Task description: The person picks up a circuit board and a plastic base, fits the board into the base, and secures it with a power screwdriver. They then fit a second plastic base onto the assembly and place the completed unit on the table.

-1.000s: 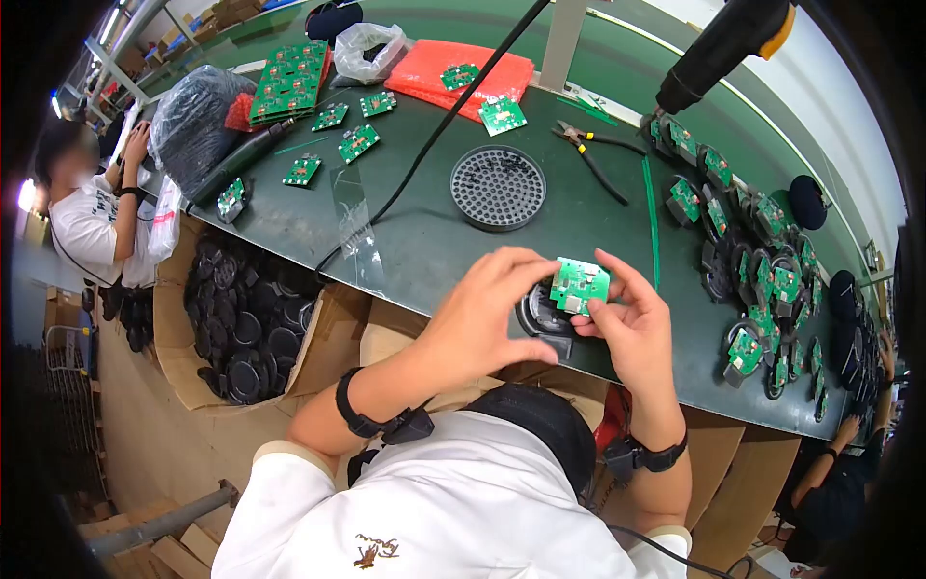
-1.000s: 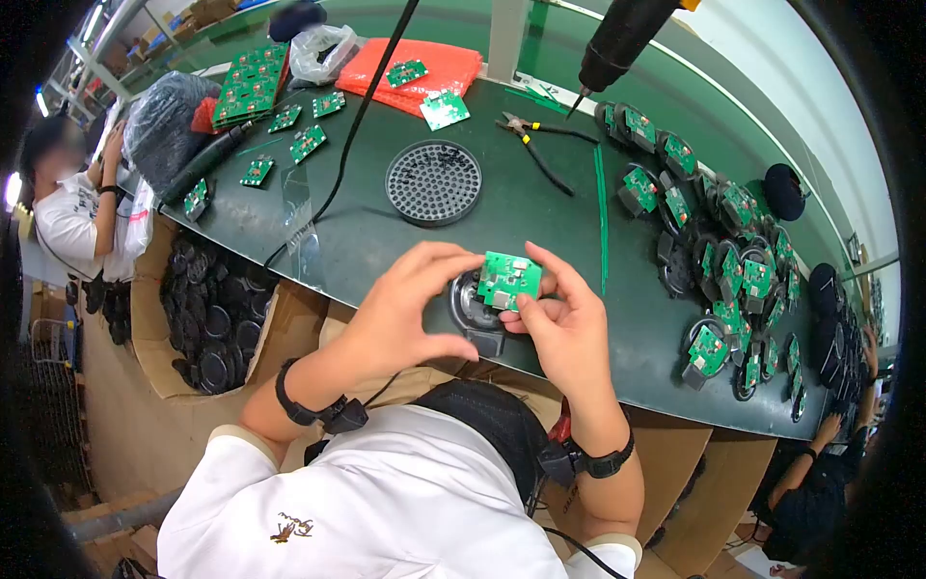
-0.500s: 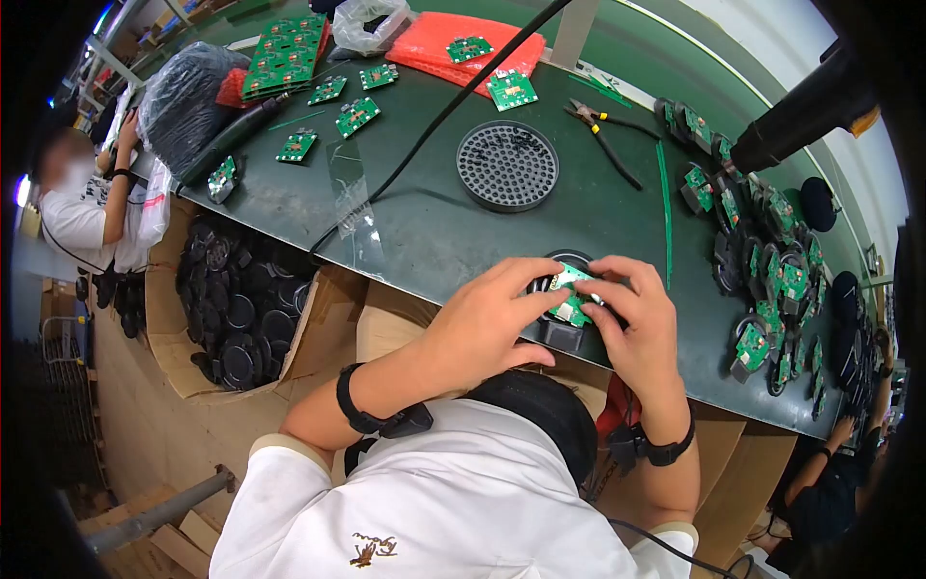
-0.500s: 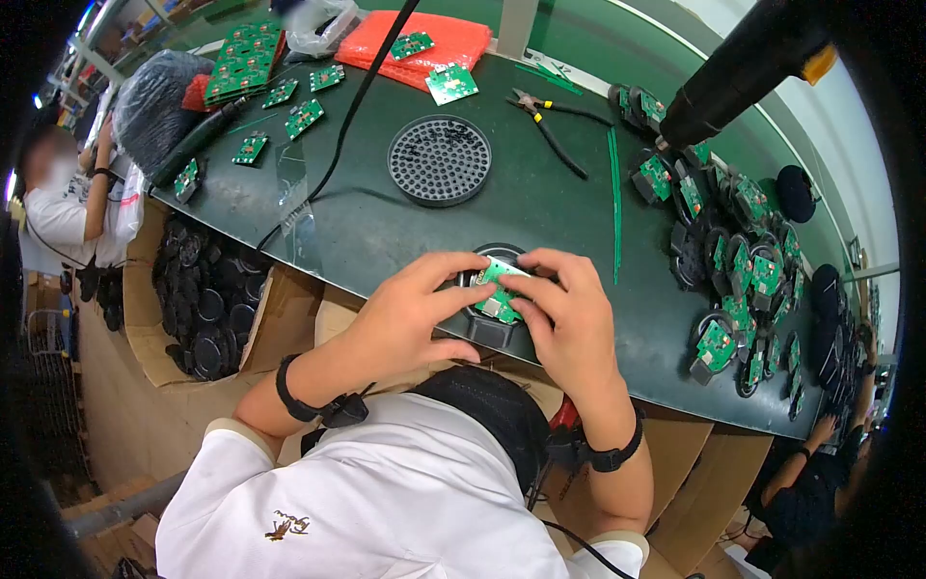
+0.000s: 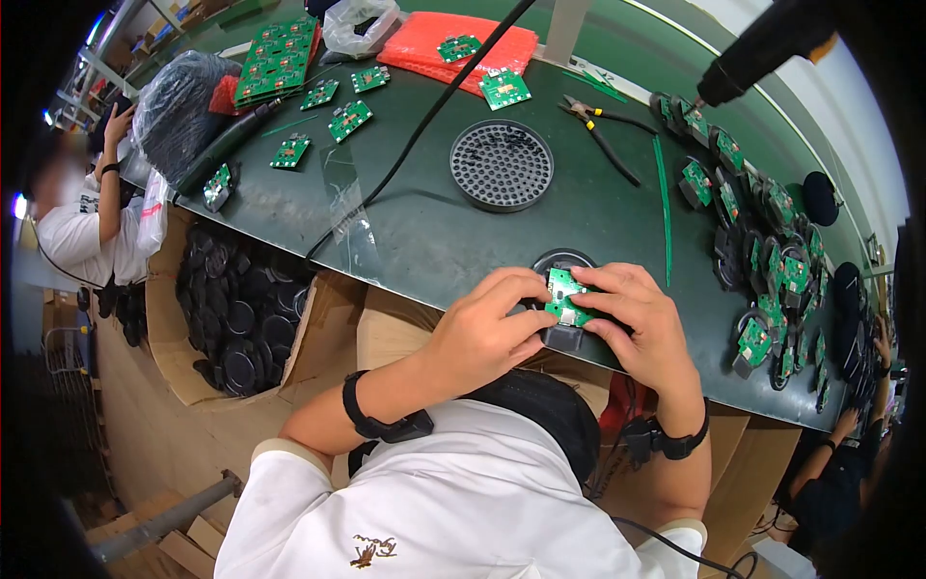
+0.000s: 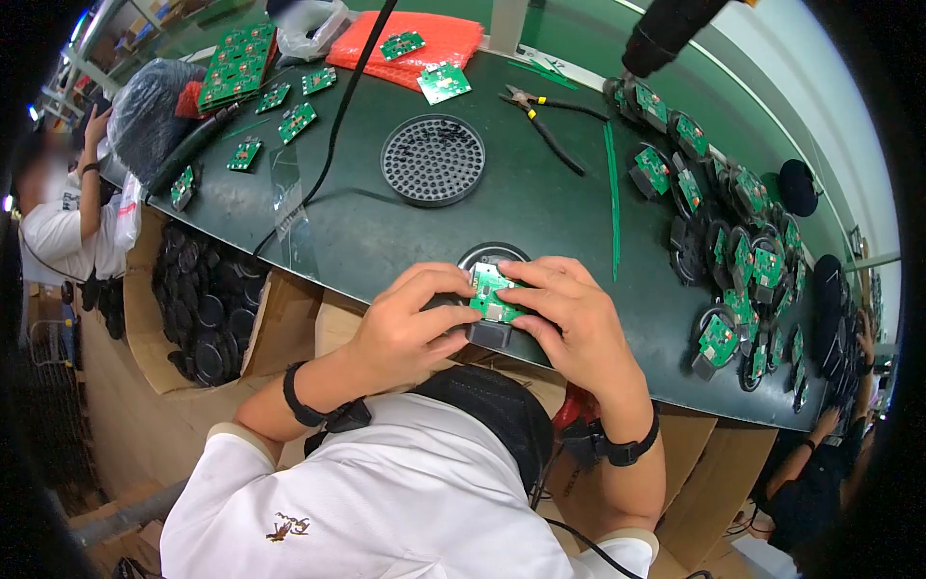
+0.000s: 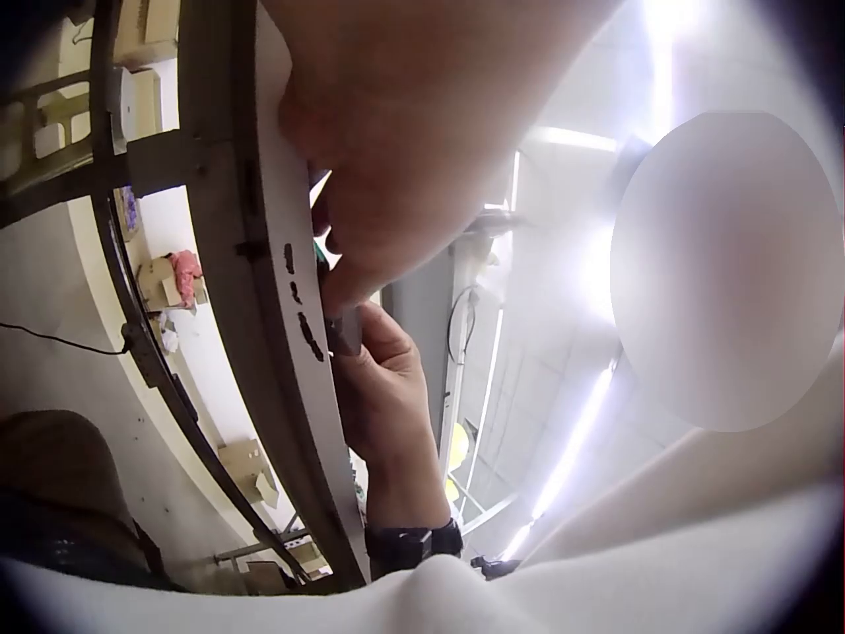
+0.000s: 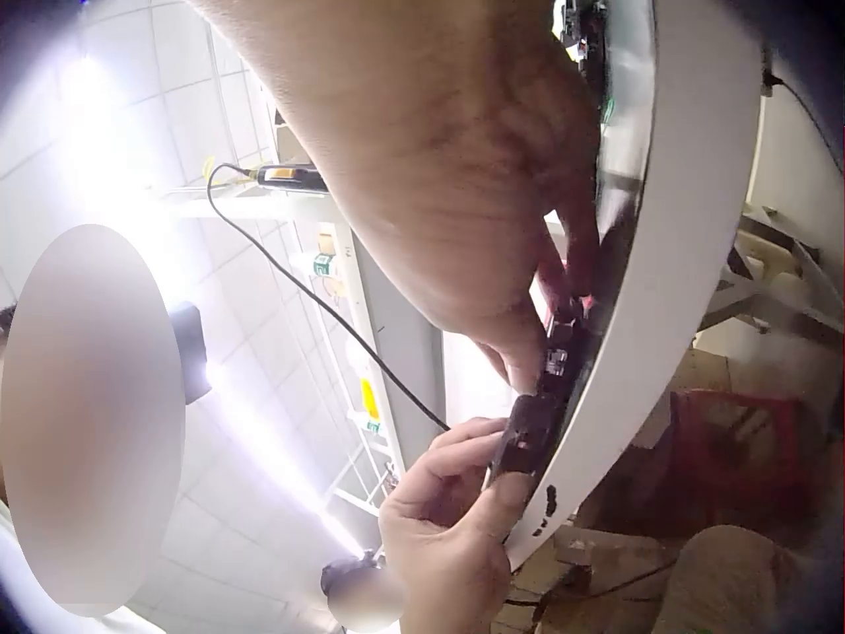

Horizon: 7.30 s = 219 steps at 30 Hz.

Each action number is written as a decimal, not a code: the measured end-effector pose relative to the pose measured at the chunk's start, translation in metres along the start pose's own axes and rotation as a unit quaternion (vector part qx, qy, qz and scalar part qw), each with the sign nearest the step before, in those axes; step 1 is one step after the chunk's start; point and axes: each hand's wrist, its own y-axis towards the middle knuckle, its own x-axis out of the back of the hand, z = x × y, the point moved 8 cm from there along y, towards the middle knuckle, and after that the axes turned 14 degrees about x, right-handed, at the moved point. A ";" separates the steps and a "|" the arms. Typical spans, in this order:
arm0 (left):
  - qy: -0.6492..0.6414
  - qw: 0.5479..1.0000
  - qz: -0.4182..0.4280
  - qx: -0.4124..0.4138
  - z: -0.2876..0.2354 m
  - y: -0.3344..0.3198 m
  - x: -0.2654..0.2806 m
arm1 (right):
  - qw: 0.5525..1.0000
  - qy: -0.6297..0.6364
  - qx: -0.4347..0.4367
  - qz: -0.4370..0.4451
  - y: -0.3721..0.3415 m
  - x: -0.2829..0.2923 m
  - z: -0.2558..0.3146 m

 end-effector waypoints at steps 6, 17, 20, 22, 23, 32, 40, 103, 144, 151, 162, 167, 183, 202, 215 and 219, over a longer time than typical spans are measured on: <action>0.025 0.999 -0.024 -0.021 -0.005 0.002 0.003 | 1.000 0.011 0.017 -0.014 0.003 0.003 0.014; -0.090 0.990 -0.032 0.102 -0.011 0.035 0.022 | 0.968 0.091 -0.078 -0.222 0.000 0.005 0.017; -0.029 0.995 -0.072 0.057 -0.026 0.032 0.027 | 0.965 0.081 -0.063 -0.240 -0.002 0.011 0.025; -0.086 0.992 -0.063 0.060 -0.028 0.032 0.028 | 0.969 0.061 -0.049 -0.233 -0.002 0.012 0.031; -0.086 0.992 -0.063 0.060 -0.029 0.032 0.028 | 0.969 0.061 -0.049 -0.234 -0.003 0.013 0.032; -0.061 0.993 -0.101 -0.010 -0.039 0.028 0.032 | 0.975 0.077 -0.023 -0.208 0.002 0.014 0.041; -0.091 0.990 -0.109 -0.017 -0.038 0.029 0.037 | 0.967 0.089 -0.048 -0.232 -0.001 0.012 0.044; -0.095 0.992 -0.065 -0.046 -0.044 0.031 0.049 | 0.956 0.183 0.021 -0.227 -0.004 0.011 0.044; 0.061 0.997 -0.022 0.039 0.003 0.018 0.008 | 0.983 -0.128 0.005 -0.133 -0.012 -0.009 0.018; 0.080 0.993 0.056 0.059 -0.003 0.007 0.005 | 0.996 -0.077 -0.009 -0.034 -0.001 -0.004 0.035; 0.107 0.992 0.069 0.021 -0.006 0.006 0.003 | 0.990 -0.133 0.015 -0.044 0.012 -0.012 0.017; 0.091 0.993 0.072 0.018 -0.005 0.005 0.001 | 0.991 -0.131 0.024 -0.033 0.014 -0.012 0.017; 0.077 0.995 0.065 0.019 -0.003 0.004 0.002 | 0.992 -0.117 0.006 -0.047 0.007 -0.013 0.014; -0.226 0.966 -0.012 0.125 -0.005 0.034 0.022 | 0.974 -0.005 -0.029 -0.225 0.007 0.012 0.035; -0.155 0.983 -0.067 0.071 -0.029 0.021 0.033 | 0.970 0.054 -0.012 -0.239 -0.002 0.009 0.048; -0.158 0.983 -0.057 0.071 -0.035 0.022 0.035 | 0.968 0.042 0.005 -0.249 -0.004 0.012 0.050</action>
